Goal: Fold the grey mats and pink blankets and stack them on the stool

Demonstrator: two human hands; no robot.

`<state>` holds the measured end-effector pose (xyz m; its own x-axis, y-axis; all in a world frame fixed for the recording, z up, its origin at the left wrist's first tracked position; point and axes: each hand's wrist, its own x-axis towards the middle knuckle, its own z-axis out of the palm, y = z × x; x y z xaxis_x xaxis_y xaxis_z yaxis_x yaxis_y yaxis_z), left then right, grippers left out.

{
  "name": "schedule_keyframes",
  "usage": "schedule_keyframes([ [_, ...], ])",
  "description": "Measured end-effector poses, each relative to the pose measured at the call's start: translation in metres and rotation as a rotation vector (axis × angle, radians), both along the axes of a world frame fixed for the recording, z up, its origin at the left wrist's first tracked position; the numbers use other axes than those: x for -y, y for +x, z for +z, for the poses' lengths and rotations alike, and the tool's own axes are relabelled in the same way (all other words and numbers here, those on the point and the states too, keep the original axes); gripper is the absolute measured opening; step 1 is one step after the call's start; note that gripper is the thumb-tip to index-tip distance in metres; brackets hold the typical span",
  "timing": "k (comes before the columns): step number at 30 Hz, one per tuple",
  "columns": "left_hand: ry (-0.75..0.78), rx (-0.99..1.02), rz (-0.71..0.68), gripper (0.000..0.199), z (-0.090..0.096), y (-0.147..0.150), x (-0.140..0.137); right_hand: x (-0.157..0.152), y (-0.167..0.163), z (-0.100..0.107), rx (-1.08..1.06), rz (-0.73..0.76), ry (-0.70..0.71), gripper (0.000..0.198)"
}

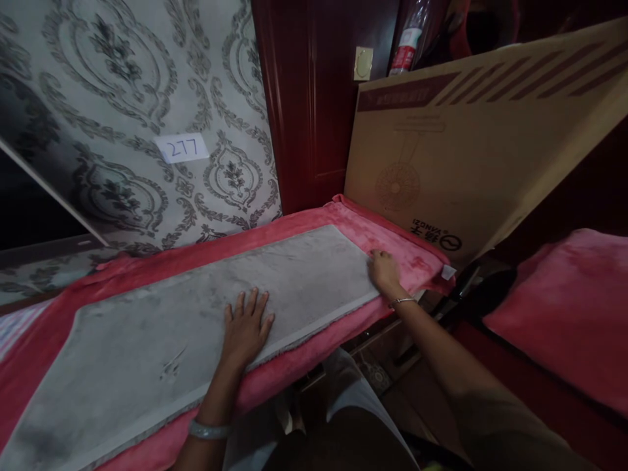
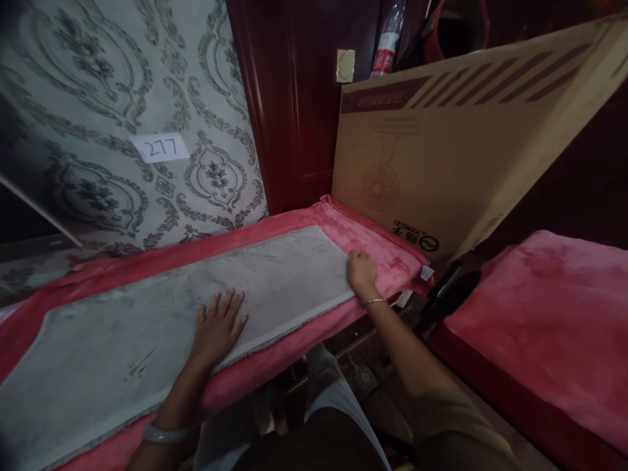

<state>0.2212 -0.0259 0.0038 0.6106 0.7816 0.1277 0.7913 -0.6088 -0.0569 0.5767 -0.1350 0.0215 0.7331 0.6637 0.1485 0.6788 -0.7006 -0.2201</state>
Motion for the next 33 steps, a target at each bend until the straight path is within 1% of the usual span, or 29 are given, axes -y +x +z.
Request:
schedule_keyframes([
  [2,-0.012,0.002,0.004,0.058,0.001,0.000,0.000,-0.012,-0.018,0.005,0.043,0.080,0.036,0.050],
  [4,-0.021,0.006,0.003,0.058,0.001,-0.001,0.000,-0.028,-0.042,0.006,0.073,0.205,0.056,0.056],
  [7,-0.035,0.019,-0.004,0.058,0.002,-0.001,0.002,-0.046,-0.077,-0.004,0.074,0.424,0.001,0.057],
  [8,-0.039,0.029,0.000,0.059,0.002,-0.001,0.003,-0.050,-0.085,-0.009,0.068,0.474,-0.029,0.057],
  [9,-0.044,0.038,0.012,0.059,0.003,-0.001,0.004,-0.051,-0.090,-0.014,0.062,0.502,-0.056,0.057],
  [11,-0.062,0.050,0.056,0.061,0.004,-0.001,0.009,-0.050,-0.094,-0.024,0.057,0.511,-0.089,0.058],
  [13,-0.109,0.051,0.105,0.065,0.008,-0.004,0.011,-0.046,-0.090,-0.033,0.060,0.499,-0.104,0.058],
  [15,-0.176,0.053,0.152,0.069,0.013,-0.012,0.006,-0.043,-0.083,-0.042,0.085,0.503,-0.095,0.060],
  [18,-0.245,0.062,0.266,0.071,0.019,-0.041,-0.017,-0.047,-0.074,-0.059,0.115,0.533,-0.027,0.063],
  [22,-0.239,0.041,0.398,0.067,0.026,-0.110,-0.056,-0.052,-0.069,-0.078,0.117,0.564,0.037,0.073],
  [25,-0.212,0.037,0.537,0.064,0.029,-0.166,-0.078,-0.053,-0.068,-0.082,0.115,0.568,0.046,0.077],
  [27,-0.199,0.048,0.644,0.066,0.030,-0.196,-0.087,-0.052,-0.068,-0.081,0.114,0.575,0.042,0.078],
  [29,-0.178,0.062,0.760,0.069,0.030,-0.214,-0.093,-0.053,-0.068,-0.081,0.112,0.582,0.037,0.078],
  [31,-0.148,0.075,0.856,0.070,0.029,-0.220,-0.098,-0.054,-0.067,-0.083,0.110,0.579,0.044,0.076],
  [32,-0.132,0.080,0.862,0.071,0.029,-0.217,-0.101,-0.055,-0.067,-0.084,0.112,0.574,0.055,0.076],
  [33,-0.121,0.080,0.826,0.071,0.028,-0.213,-0.105,-0.056,-0.066,-0.087,0.117,0.569,0.070,0.075],
])
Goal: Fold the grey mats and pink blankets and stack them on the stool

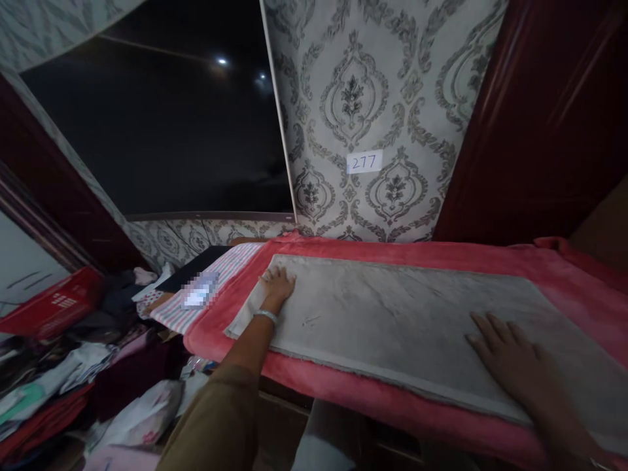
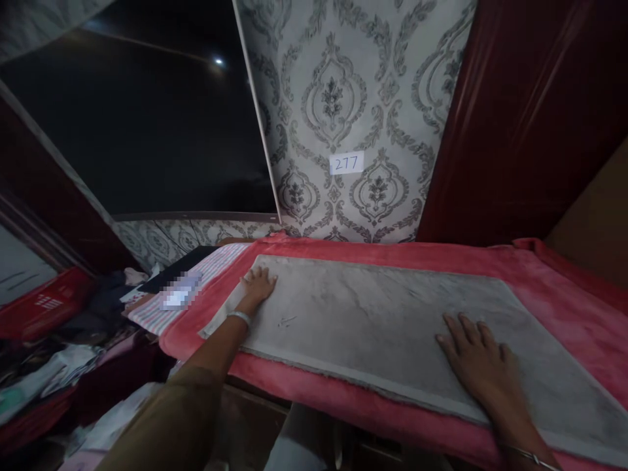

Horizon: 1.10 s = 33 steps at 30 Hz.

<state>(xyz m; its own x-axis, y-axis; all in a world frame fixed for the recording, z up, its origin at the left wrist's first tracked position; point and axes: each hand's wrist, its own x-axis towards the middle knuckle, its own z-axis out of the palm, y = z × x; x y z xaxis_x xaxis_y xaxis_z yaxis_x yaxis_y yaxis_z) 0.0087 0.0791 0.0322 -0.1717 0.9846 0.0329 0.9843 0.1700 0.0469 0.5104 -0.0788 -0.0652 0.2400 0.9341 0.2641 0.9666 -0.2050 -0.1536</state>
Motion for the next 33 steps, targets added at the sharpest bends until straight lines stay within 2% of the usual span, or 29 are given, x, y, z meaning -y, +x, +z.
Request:
schedule_keyframes([
  [4,-0.033,0.000,-0.336,0.067,0.000,0.030,-0.023,-0.003,0.002,-0.009,0.025,0.002,0.060,0.073],
  [5,-0.051,0.001,-0.380,0.066,0.000,0.036,-0.030,-0.004,0.003,-0.010,0.034,0.006,0.067,0.072],
  [9,-0.082,0.005,-0.346,0.064,0.000,0.039,-0.059,-0.004,0.004,-0.011,0.049,-0.002,0.057,0.073],
  [12,-0.071,0.009,-0.280,0.064,-0.001,0.021,-0.072,-0.004,0.005,-0.009,0.044,0.002,0.025,0.074],
  [15,-0.046,0.005,-0.217,0.064,-0.001,-0.007,-0.074,-0.003,0.005,-0.008,0.036,-0.017,0.026,0.073],
  [19,-0.037,0.008,-0.137,0.063,0.001,-0.043,-0.061,-0.002,0.003,-0.005,0.030,-0.017,0.004,0.073],
  [24,-0.065,0.026,-0.113,0.062,-0.001,-0.076,-0.032,-0.001,0.003,-0.002,0.018,-0.018,0.015,0.074],
  [33,-0.001,0.039,-0.110,0.057,-0.007,-0.097,0.034,0.000,-0.001,0.004,-0.001,-0.011,-0.032,0.073],
])
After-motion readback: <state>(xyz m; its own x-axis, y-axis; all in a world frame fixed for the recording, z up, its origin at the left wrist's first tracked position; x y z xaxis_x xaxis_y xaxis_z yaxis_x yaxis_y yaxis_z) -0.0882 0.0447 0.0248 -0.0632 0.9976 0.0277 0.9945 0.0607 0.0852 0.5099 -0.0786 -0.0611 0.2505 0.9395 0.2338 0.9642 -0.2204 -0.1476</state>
